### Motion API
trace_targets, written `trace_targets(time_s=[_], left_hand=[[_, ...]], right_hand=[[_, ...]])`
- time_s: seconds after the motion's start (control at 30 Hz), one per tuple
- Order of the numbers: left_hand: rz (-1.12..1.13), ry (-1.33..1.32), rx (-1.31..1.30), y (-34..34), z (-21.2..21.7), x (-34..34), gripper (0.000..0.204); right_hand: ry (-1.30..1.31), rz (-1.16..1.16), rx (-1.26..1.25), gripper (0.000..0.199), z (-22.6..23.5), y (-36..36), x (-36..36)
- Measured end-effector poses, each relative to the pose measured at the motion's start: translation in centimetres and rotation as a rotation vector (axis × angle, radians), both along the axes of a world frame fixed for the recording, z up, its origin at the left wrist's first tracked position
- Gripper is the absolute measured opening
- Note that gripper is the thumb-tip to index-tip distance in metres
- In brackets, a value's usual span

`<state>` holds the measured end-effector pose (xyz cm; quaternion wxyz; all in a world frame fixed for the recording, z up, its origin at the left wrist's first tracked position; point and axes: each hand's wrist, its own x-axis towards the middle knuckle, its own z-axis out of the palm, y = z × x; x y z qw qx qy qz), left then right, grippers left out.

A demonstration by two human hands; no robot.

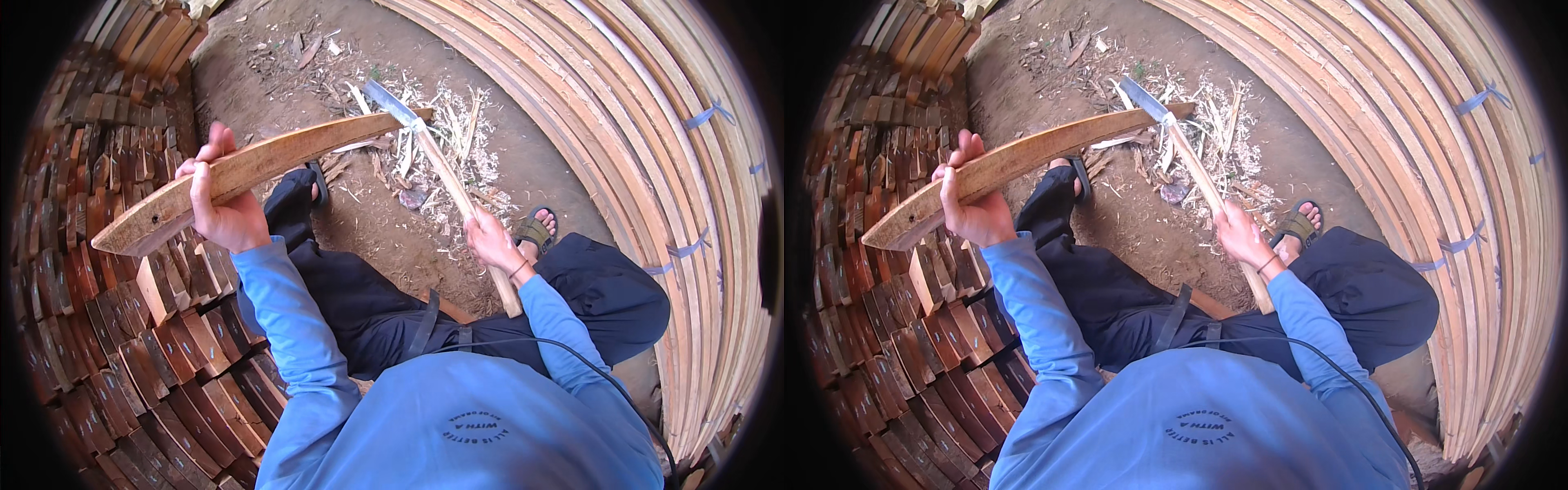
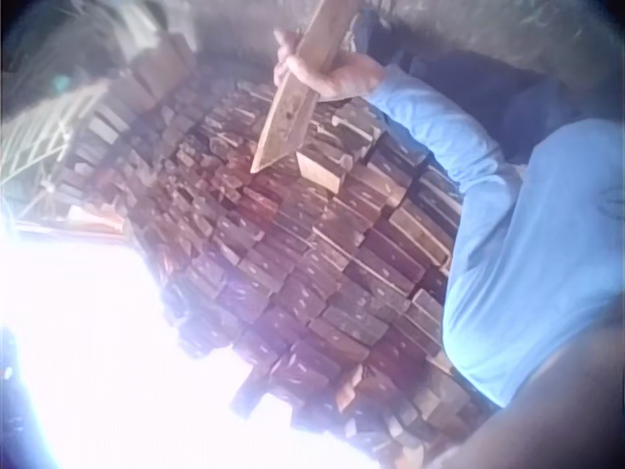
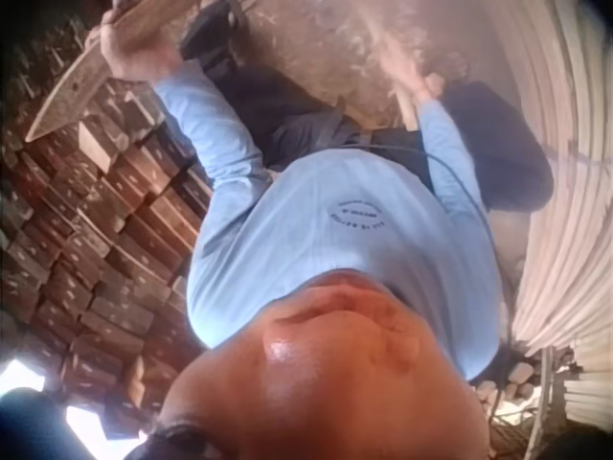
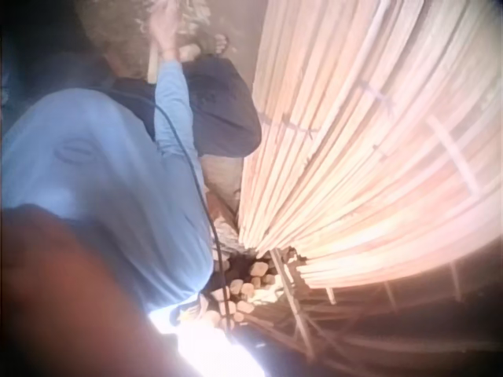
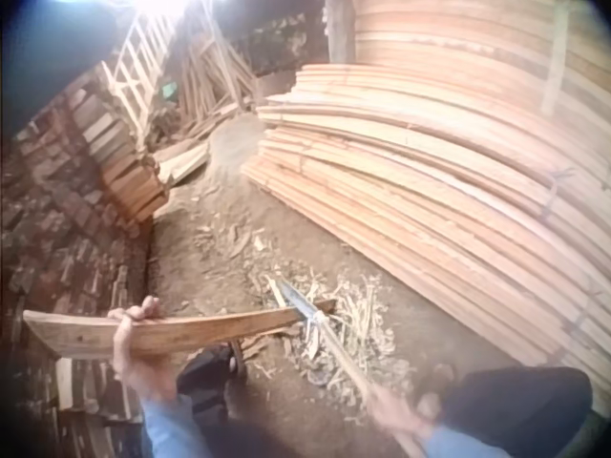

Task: The person shapes a curved piece of wood by hand using a knife to shave off thin strips of material, holding the wood steady while sitting near stacks of timber.

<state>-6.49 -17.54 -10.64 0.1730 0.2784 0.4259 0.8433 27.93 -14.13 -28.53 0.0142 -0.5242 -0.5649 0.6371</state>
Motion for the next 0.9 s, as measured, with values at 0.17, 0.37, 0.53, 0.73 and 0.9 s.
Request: trace_targets(time_s=[0.17,0.37,0.53,0.73,0.9], left_hand=[[-0.023,0.025,0.005,0.8,0.0,0.1,0.010],[0.035,-0.041,0.002,0.3,0.2,-0.8,0.008],[-0.170,0.028,0.080,-1.0,-0.3,-1.3,0.012],[0.033,-0.088,0.019,1.9,1.8,-1.3,0.014],[-0.047,0.027,0.004,3.9,1.6,-1.4,0.013]], right_hand=[[-0.067,0.055,0.217,0.025,0.2,1.6,-2.2],[0.086,-0.096,-0.232,0.017,2.1,0.2,0.2],[0.059,-0.126,-0.161,0.018,5.6,0.6,1.0],[0.095,-0.090,-0.235,0.019,4.9,0.1,4.1],[0.155,-0.165,-0.418,0.016,4.7,0.3,3.9]])
